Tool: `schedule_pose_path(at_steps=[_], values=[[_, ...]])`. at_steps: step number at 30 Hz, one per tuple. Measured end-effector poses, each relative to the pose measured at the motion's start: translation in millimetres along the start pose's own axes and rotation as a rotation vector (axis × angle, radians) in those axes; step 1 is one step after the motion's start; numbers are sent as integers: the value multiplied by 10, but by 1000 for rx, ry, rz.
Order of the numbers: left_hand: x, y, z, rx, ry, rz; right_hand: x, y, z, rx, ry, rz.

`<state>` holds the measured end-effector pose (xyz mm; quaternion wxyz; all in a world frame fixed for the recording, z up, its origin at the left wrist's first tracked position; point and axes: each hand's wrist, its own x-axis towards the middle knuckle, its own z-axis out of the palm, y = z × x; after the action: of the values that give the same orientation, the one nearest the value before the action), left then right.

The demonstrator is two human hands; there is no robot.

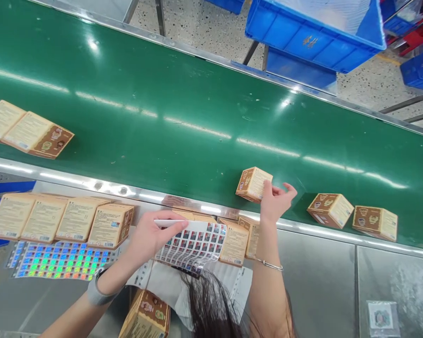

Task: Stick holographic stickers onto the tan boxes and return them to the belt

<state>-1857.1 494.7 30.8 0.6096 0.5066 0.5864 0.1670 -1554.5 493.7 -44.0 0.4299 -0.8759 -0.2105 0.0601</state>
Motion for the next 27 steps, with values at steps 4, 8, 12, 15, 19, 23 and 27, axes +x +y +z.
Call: schedule_pose_path(at_steps=[4, 8, 12, 15, 19, 23, 27], values=[[-71, 5, 8, -10, -46, 22, -219, -254, -331, -58, -113, -275], [-124, -17, 1, 3, -59, 54, -730, -528, -734, 20, -867, -563], [-133, -51, -33, 97, -101, 128, -1070, -588, -893, 5, -1052, -597], [-159, 2, -36, 365, 49, 379, -1147, -574, -936, -3, -1052, -564], [-260, 180, 91, 765, 117, 844, -1188, -587, -1069, 15, -991, -604], [-335, 288, 288, 785, -121, 912, -1237, -564, -1225, 22, -815, -732], [-336, 307, 422, 762, -223, 878, -1289, -482, -1308, -45, -608, -972]])
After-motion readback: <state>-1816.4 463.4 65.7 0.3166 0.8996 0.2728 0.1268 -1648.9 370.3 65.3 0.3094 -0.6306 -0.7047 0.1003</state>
